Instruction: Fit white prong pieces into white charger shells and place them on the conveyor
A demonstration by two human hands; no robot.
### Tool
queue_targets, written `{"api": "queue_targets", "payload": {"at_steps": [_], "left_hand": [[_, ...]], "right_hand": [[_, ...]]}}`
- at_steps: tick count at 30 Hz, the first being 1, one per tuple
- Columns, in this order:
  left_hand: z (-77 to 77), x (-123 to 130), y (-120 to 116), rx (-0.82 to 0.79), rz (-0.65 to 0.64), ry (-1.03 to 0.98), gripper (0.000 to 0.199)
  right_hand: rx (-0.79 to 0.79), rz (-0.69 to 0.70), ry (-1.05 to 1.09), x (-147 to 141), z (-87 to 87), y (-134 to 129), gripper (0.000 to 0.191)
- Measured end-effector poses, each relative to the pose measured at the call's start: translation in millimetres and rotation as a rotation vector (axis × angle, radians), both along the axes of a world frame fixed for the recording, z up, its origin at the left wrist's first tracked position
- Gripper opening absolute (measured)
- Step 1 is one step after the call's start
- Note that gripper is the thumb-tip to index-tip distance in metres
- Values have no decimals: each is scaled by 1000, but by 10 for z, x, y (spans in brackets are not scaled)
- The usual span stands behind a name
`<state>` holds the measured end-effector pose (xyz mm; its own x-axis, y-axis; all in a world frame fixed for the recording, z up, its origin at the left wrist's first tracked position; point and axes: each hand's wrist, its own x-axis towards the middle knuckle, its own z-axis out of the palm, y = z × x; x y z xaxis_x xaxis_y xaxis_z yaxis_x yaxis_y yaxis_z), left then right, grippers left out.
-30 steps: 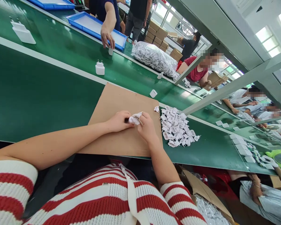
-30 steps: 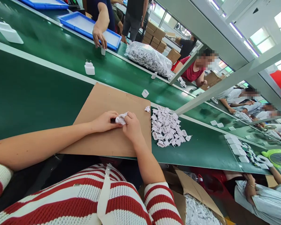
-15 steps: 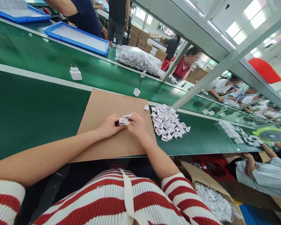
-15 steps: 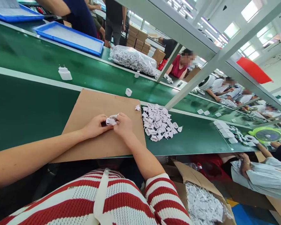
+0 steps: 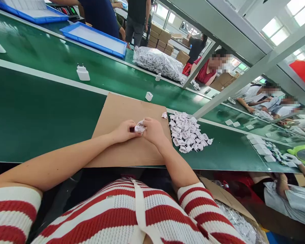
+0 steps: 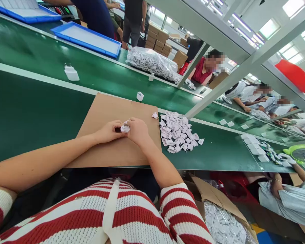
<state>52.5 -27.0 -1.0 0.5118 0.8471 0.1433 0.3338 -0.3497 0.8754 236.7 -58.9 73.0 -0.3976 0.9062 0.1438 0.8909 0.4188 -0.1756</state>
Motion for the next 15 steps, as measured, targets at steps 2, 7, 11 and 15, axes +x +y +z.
{"api": "queue_targets", "payload": {"at_steps": [2, 7, 11, 15], "left_hand": [[-16, 11, -4, 29, 9, -8, 42], [-24, 39, -28, 143, 25, 9, 33], [11, 12, -103, 173, 37, -19, 31], [48, -38, -182, 220, 41, -47, 39]], "right_hand": [[-10, 1, -68, -56, 76, -10, 15], [-27, 9, -230, -227, 243, -39, 16], [-20, -26, -219, -227, 217, -53, 15], [27, -25, -163, -151, 108, -72, 14]]}}
